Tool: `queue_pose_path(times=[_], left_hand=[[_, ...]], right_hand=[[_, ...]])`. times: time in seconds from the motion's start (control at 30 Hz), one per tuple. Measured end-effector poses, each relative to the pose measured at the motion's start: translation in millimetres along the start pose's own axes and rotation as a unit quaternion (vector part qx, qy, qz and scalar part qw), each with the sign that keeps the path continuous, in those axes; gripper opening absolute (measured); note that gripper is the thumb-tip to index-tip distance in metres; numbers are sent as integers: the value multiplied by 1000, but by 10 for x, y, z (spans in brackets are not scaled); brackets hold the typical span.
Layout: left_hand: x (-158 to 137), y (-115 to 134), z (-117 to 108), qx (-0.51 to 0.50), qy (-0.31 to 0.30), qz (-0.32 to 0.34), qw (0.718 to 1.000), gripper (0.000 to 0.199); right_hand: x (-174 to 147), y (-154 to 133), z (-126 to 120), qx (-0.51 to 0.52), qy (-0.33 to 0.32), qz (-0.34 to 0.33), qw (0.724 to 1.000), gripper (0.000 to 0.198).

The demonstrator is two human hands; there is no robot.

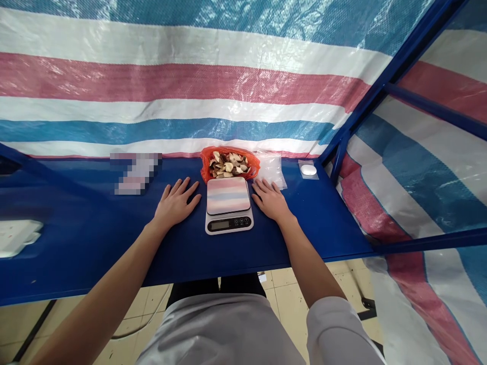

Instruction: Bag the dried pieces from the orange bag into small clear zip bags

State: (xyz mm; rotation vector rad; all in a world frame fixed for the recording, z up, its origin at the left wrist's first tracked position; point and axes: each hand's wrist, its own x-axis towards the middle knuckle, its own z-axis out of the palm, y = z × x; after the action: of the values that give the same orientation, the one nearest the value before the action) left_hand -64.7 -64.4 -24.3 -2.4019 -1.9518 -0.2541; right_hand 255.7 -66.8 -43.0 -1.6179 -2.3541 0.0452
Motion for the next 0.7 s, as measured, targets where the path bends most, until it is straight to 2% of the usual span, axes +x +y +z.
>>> queue_pose_path(times=[0.5,0.7], left_hand=[[5,-16,21,-8,16,1,1000,56],[8,-21,10,-24,39,-6,999,53]], right_hand=[[6,3,8,21,10,6,1000,47],[13,70,16,81,47,5,996,44]])
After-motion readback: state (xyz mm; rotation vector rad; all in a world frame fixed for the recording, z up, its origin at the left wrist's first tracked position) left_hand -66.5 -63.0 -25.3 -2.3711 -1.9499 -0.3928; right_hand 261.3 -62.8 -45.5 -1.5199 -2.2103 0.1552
